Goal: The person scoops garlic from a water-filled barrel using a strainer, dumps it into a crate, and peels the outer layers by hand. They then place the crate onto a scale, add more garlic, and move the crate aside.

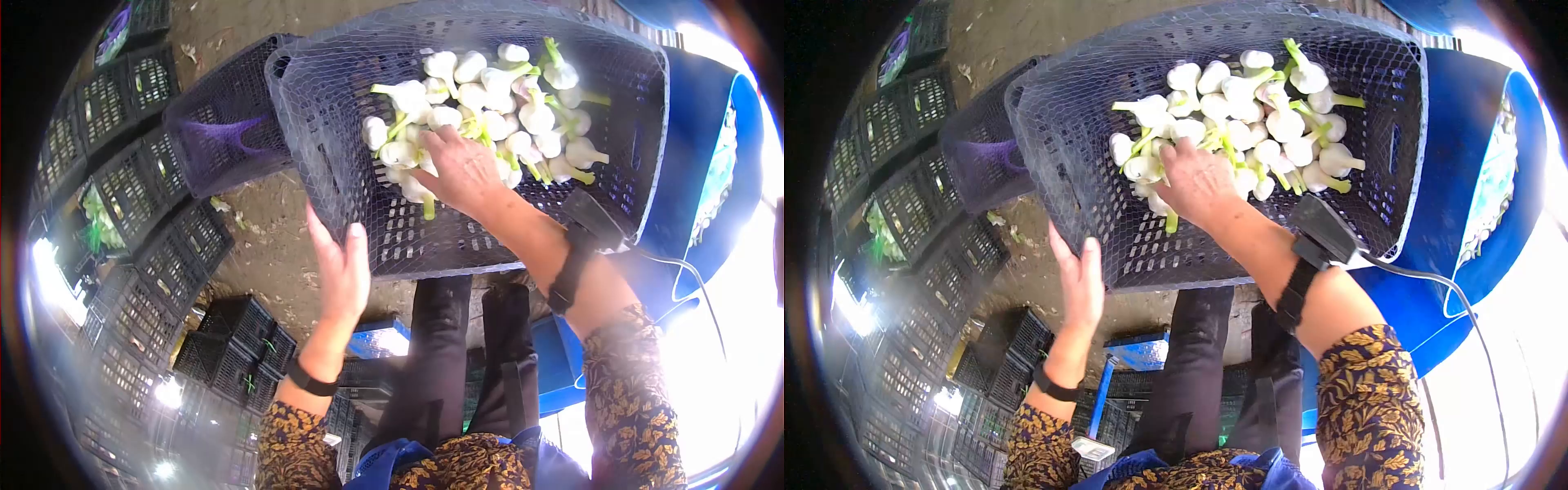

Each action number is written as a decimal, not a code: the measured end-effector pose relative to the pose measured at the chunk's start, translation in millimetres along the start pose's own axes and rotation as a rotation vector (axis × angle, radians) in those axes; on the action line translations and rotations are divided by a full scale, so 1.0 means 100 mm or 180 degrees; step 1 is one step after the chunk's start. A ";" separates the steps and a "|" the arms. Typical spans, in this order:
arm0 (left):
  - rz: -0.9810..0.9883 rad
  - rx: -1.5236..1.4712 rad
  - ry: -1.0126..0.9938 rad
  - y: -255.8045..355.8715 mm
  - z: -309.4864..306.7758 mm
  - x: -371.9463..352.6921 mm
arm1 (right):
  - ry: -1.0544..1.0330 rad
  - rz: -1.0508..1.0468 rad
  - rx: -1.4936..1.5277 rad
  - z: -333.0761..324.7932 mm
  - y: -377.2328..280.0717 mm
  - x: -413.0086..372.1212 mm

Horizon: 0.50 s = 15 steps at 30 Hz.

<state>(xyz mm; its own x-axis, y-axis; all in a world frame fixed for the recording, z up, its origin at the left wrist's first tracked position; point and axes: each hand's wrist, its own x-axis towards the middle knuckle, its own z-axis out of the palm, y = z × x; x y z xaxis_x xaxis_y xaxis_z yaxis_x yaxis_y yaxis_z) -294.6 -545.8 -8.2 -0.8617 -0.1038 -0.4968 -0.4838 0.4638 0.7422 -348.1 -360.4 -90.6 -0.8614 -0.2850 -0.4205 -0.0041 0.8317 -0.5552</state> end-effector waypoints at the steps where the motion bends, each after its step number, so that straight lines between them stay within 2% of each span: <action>1: 0.0019 0.0117 0.0192 -0.07 0.05 0.00 | -0.0265 0.0215 -0.0083 0.02 -0.01 0.07; 4: -0.0098 -0.0118 0.0215 -0.10 0.04 0.02 | -0.0089 -0.0070 -0.0156 0.23 0.09 0.13; 5: 0.0119 0.0400 0.0265 -0.10 0.03 0.01 | -0.0006 -0.0199 -0.0222 0.20 0.05 0.15; 6: 0.0336 0.0912 0.0335 -0.10 0.03 0.00 | -0.0142 -0.0057 -0.0073 0.12 0.00 0.13; 11: 0.0288 0.1047 0.0470 -0.02 0.07 -0.02 | 0.0014 -0.0268 -0.0195 0.23 -0.10 0.26; 13: 0.1033 0.2102 0.0546 0.16 0.03 -0.06 | -0.0067 -0.0132 0.0277 0.05 -0.15 0.23; 14: 0.1604 0.2201 0.0347 0.30 0.00 -0.08 | 0.0058 -0.0032 0.0502 -0.04 -0.20 0.16; 15: 0.1833 0.1762 0.0097 0.42 0.01 -0.03 | 0.0036 -0.0031 0.0486 -0.12 -0.23 0.08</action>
<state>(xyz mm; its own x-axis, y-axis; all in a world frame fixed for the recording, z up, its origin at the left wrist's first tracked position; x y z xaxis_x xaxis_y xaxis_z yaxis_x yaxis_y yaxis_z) -311.9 -525.5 24.3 -0.9606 0.2648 -0.0849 0.1781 0.8205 0.5431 -360.9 -376.4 -72.7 -0.8673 -0.2867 -0.4069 0.0639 0.7465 -0.6623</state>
